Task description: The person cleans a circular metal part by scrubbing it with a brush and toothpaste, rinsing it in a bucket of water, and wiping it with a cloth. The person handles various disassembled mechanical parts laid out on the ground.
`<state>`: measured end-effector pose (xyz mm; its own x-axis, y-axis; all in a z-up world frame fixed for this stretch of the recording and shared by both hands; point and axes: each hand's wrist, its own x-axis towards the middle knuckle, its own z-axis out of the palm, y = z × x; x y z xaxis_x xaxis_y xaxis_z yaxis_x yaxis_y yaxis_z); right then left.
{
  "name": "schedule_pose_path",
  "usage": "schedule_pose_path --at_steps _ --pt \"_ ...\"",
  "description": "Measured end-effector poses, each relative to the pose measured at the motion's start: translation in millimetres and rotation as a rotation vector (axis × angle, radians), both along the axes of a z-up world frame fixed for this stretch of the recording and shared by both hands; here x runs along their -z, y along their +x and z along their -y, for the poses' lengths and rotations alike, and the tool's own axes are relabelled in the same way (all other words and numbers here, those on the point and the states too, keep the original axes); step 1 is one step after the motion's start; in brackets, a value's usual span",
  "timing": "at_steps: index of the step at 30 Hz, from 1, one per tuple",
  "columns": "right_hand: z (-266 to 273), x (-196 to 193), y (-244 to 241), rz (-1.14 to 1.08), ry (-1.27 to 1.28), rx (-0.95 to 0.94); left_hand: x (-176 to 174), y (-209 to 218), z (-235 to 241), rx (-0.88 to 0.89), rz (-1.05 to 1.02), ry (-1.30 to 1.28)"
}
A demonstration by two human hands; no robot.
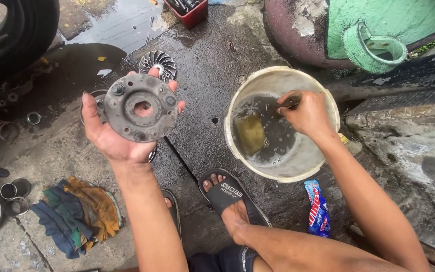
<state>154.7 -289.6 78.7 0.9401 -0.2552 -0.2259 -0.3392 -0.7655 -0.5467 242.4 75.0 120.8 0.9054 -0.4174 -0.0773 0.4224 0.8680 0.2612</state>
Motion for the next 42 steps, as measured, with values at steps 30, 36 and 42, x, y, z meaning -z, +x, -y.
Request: schedule_pose_path --at_steps 30,36,42 --pt "6 -16 15 -0.252 0.77 0.405 0 -5 3 0.035 0.0 -0.038" --pt "-7 -13 23 -0.343 -0.003 -0.023 -3 -6 14 0.047 0.03 -0.053" --pt "5 65 42 -0.671 -0.239 -0.459 -2 -9 29 0.051 0.052 -0.084"
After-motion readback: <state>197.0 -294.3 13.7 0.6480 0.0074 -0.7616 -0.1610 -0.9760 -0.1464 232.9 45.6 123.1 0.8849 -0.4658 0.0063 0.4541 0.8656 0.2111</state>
